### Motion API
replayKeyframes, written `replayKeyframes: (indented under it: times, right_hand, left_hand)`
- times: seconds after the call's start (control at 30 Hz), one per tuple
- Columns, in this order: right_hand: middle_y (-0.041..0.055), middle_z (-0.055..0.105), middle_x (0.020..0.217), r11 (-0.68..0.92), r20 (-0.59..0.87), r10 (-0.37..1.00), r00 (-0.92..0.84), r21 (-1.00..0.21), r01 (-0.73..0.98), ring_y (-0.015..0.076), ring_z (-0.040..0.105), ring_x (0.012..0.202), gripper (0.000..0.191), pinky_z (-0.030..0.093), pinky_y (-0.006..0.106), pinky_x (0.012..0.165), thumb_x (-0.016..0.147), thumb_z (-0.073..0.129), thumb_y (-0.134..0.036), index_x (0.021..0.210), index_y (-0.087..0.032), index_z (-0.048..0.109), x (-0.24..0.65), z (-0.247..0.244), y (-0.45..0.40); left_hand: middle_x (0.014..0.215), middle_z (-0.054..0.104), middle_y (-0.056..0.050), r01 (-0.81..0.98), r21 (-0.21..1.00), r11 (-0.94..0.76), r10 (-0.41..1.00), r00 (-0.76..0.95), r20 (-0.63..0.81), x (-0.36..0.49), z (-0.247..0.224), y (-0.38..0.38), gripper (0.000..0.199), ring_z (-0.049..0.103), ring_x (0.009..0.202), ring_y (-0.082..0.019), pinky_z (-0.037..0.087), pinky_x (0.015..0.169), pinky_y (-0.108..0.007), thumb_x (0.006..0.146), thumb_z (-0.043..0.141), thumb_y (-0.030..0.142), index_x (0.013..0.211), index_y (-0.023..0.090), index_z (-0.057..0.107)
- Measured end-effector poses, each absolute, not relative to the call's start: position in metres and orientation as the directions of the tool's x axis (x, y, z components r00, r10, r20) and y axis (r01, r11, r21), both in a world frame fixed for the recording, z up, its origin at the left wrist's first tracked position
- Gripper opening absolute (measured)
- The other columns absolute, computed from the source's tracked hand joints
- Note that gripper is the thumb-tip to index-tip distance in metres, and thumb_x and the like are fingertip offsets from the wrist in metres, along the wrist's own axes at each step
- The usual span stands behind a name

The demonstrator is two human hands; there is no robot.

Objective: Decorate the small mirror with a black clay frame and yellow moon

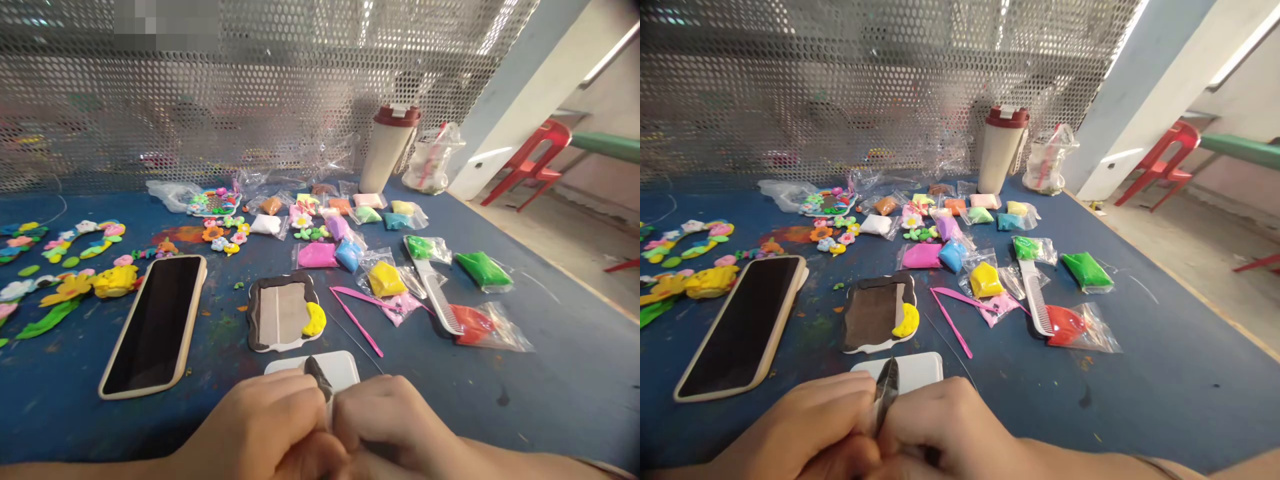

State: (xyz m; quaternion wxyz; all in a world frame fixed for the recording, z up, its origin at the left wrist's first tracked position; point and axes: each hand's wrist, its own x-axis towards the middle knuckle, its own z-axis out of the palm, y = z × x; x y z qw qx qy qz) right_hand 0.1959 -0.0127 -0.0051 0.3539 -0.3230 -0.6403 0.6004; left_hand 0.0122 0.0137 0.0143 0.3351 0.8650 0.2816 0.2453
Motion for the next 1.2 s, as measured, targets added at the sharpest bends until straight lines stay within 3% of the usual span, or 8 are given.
replayKeyframes:
  times: [0.23, 0.47, 0.63, 0.7, 0.73, 0.87, 1.0, 1.2]
  right_hand:
    - [-0.0019, 0.051, 0.057, -0.353, -0.207, 0.828, -0.521, -0.914, -0.198, 0.0069, 0.042, 0.052, 0.037, 0.032, 0.019, 0.051, 0.08, 0.066, -0.045, 0.062, -0.015, 0.053, 0.199, 0.003, -0.005]
    - [-0.0021, 0.053, 0.059, -0.32, -0.169, 0.891, -0.422, -0.892, -0.318, 0.0079, 0.045, 0.055, 0.031, 0.035, 0.021, 0.057, 0.088, 0.059, -0.037, 0.067, -0.014, 0.057, 0.212, -0.002, 0.001]
    - [-0.0012, 0.054, 0.074, -0.258, -0.115, 0.882, -0.456, -0.929, -0.265, 0.0092, 0.046, 0.068, 0.028, 0.035, 0.021, 0.064, 0.09, 0.058, -0.036, 0.071, -0.016, 0.053, 0.213, 0.005, 0.005]
    - [-0.0017, 0.052, 0.074, -0.261, -0.107, 0.86, -0.5, -0.933, -0.249, 0.0089, 0.045, 0.068, 0.029, 0.036, 0.021, 0.063, 0.091, 0.057, -0.036, 0.071, -0.016, 0.051, 0.21, 0.008, 0.006]
    - [-0.0018, 0.051, 0.074, -0.243, -0.099, 0.851, -0.516, -0.945, -0.22, 0.0089, 0.044, 0.068, 0.029, 0.036, 0.021, 0.063, 0.091, 0.055, -0.036, 0.071, -0.016, 0.051, 0.209, 0.008, 0.005]
    - [-0.0014, 0.053, 0.075, 0.063, 0.048, 0.932, -0.359, -0.997, 0.031, 0.011, 0.049, 0.071, 0.021, 0.04, 0.023, 0.067, 0.09, 0.057, -0.027, 0.073, -0.018, 0.052, 0.207, 0.007, 0.004]
    - [0.0011, 0.054, 0.092, 0.404, 0.352, 0.911, -0.215, -0.864, 0.3, 0.0131, 0.054, 0.089, 0.008, 0.044, 0.024, 0.082, 0.081, 0.068, -0.017, 0.08, -0.02, 0.061, 0.207, 0.003, 0.005]
    - [0.0027, 0.052, 0.1, 0.494, 0.417, 0.867, -0.273, -0.79, 0.362, 0.0119, 0.056, 0.094, 0.007, 0.049, 0.019, 0.082, 0.08, 0.069, -0.015, 0.076, -0.02, 0.067, 0.205, 0.001, 0.003]
  left_hand:
    - [0.066, 0.058, 0.002, 0.297, 0.923, -0.245, 0.62, 0.78, -0.086, 0.012, 0.016, 0.038, 0.045, 0.051, 0.062, -0.009, 0.041, 0.057, -0.017, 0.096, 0.036, 0.048, 0.07, 0.017, 0.057]
    - [0.055, 0.04, 0.005, 0.355, 0.922, -0.154, 0.621, 0.761, -0.189, 0.006, 0.022, 0.042, 0.044, 0.038, 0.05, -0.007, 0.031, 0.044, -0.016, 0.096, 0.037, 0.045, 0.061, 0.017, 0.043]
    - [0.084, 0.057, -0.002, 0.401, 0.689, -0.604, 0.694, 0.689, 0.208, 0.004, 0.028, 0.043, 0.042, 0.056, 0.073, -0.015, 0.048, 0.064, -0.024, 0.085, 0.051, 0.059, 0.092, 0.018, 0.053]
    - [0.112, 0.057, -0.012, 0.426, 0.5, -0.754, 0.631, 0.68, 0.372, 0.007, 0.026, 0.043, 0.078, 0.058, 0.098, -0.026, 0.05, 0.079, -0.034, 0.066, 0.067, 0.067, 0.119, 0.014, 0.045]
    - [0.117, 0.057, -0.013, 0.438, 0.441, -0.783, 0.605, 0.702, 0.376, 0.009, 0.024, 0.042, 0.081, 0.057, 0.103, -0.028, 0.049, 0.083, -0.037, 0.065, 0.072, 0.062, 0.123, 0.014, 0.042]
    - [0.08, 0.064, 0.002, 0.493, 0.427, -0.758, 0.62, 0.749, 0.236, 0.013, 0.017, 0.04, 0.024, 0.061, 0.07, -0.018, 0.047, 0.068, -0.03, 0.074, 0.069, 0.028, 0.088, 0.021, 0.051]
    - [0.069, 0.061, 0.004, 0.574, 0.384, -0.724, 0.672, 0.714, 0.199, 0.012, 0.016, 0.039, 0.018, 0.061, 0.063, -0.019, 0.043, 0.058, -0.03, 0.071, 0.065, 0.024, 0.079, 0.022, 0.049]
    - [0.066, 0.06, 0.004, 0.602, 0.361, -0.713, 0.682, 0.715, 0.155, 0.015, 0.016, 0.037, 0.016, 0.06, 0.057, -0.019, 0.04, 0.054, -0.029, 0.067, 0.061, 0.018, 0.075, 0.022, 0.047]
